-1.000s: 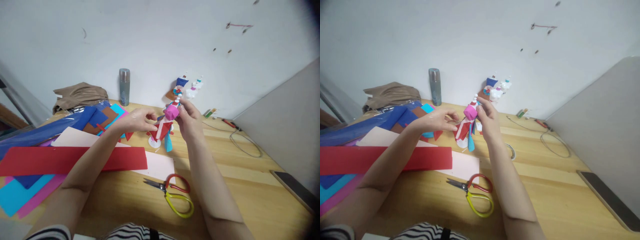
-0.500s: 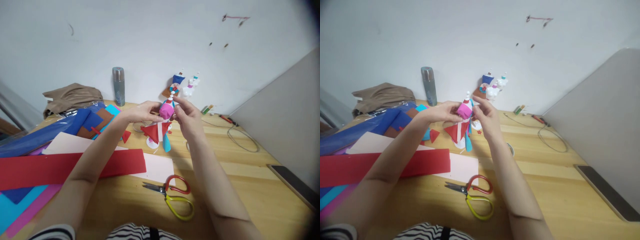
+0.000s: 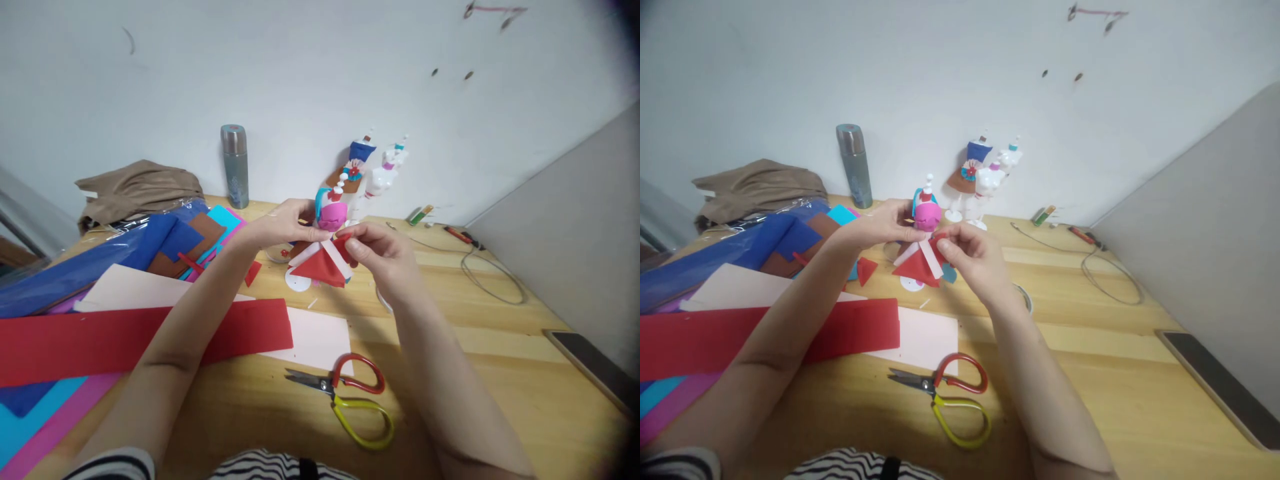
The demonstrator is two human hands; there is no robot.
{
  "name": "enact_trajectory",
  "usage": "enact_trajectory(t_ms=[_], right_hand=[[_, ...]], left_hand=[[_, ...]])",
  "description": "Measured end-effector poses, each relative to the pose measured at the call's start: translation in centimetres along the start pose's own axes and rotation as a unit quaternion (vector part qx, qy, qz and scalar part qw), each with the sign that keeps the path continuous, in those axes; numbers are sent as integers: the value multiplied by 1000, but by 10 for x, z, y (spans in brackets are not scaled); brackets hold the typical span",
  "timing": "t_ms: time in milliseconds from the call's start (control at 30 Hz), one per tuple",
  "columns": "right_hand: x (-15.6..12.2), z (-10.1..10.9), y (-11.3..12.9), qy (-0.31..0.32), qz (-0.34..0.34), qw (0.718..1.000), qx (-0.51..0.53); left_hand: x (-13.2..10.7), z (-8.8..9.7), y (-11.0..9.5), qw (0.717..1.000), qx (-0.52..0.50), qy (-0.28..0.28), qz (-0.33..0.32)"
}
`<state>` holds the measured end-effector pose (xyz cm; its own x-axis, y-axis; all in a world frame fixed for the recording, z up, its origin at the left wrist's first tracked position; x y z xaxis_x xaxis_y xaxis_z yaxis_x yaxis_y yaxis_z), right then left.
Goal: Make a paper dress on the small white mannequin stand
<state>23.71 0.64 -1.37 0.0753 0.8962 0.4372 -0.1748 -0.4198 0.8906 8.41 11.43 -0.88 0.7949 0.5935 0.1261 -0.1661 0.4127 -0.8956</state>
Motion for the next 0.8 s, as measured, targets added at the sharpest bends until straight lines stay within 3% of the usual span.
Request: enact_trajectory(t_ms=[233, 433, 667, 800], right_hand=[[-1, -5, 0, -10, 77, 993, -92], [-2, -4, 8, -17, 144, 974, -173], [-1, 0, 16, 39, 211, 959, -184], [-2, 2, 22, 83, 277, 936, -199]], left_hand=[[3, -4, 0, 998, -64, 21, -15], [3, -5, 1, 998, -31, 46, -29], [2, -3, -2, 998, -31, 39, -34], [2, -3, -3, 998, -37, 34, -36]])
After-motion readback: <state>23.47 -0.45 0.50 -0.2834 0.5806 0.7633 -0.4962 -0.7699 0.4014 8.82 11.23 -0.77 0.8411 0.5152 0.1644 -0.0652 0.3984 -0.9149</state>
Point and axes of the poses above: each hand's wrist, its own x-axis towards the middle knuckle, its own z-axis out of the back of the hand, y = z × x, the point moved 4 cm from there along x, towards the middle knuckle, and after that the axes turned 5 degrees about z, right-handed, at the moved point
